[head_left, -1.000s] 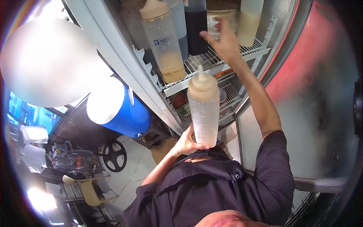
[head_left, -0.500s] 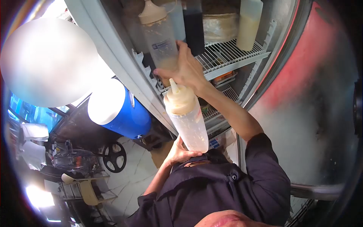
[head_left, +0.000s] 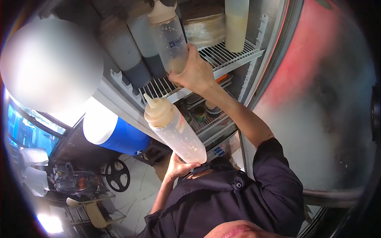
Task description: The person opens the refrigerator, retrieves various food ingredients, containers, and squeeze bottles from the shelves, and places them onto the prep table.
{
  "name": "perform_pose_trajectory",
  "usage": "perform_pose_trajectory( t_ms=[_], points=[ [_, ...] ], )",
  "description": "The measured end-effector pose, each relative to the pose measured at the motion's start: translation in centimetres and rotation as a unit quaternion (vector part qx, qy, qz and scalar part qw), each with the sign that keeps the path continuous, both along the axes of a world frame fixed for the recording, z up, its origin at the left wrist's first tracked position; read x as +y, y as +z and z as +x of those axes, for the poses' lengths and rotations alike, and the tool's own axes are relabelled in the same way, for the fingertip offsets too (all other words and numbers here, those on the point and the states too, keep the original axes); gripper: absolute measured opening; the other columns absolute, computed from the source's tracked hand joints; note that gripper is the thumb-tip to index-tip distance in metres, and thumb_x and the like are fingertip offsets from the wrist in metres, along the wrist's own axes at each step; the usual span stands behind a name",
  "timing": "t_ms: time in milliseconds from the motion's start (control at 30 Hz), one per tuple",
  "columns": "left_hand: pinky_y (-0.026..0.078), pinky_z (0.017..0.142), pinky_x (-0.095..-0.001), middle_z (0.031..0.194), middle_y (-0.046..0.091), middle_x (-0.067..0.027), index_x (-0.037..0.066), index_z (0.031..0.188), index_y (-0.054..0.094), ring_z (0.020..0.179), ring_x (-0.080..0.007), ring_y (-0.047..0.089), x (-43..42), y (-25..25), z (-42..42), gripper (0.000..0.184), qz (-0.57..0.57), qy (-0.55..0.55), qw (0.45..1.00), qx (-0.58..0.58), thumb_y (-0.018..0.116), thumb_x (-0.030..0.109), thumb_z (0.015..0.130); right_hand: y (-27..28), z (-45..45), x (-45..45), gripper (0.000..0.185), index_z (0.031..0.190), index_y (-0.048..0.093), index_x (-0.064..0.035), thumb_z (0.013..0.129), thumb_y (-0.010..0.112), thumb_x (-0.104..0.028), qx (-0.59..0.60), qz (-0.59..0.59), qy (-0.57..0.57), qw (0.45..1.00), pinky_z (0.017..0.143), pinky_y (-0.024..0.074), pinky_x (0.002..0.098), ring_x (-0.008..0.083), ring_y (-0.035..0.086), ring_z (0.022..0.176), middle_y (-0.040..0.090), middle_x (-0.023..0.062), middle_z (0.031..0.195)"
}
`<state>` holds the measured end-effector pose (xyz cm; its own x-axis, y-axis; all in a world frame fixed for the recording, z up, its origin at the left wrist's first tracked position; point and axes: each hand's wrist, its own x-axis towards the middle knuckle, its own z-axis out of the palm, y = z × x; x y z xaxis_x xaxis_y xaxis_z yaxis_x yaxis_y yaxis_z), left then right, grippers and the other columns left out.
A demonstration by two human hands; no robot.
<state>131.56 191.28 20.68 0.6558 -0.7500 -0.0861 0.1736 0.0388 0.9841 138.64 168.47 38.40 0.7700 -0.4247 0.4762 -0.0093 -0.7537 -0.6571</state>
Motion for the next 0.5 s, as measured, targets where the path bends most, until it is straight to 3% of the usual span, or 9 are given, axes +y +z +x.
perform_pose_trajectory(
  t_ms=[300,500],
  points=[
    [0.047,0.092,-0.0355,0.108,0.064,-0.0109,-0.001,0.119,0.05,0.102,-0.0191,0.06,-1.1,0.2,-0.1,0.074,0.008,0.008,1.0,0.013,0.087,0.009,0.056,-0.1,0.1,-0.7,0.091,0.132,0.027,0.006,0.063,0.071,-0.035,0.014,-0.007,-0.017,1.0,0.089,0.0463,0.0408,0.0384,0.059,0.101,0.057,0.0268,0.112],
    [0.047,0.092,-0.0356,0.108,0.063,-0.0111,-0.001,0.12,0.049,0.102,-0.0198,0.06,-0.7,0.5,0.2,0.075,0.037,0.022,0.999,-0.002,0.087,0.01,0.056,-1.9,1.8,-3.7,0.087,0.128,0.03,0.0087,0.064,0.071,-0.032,-0.102,-0.064,-0.07,0.99,0.08,0.0493,0.0448,0.0413,0.061,0.093,0.058,0.027,0.103]
  ],
)
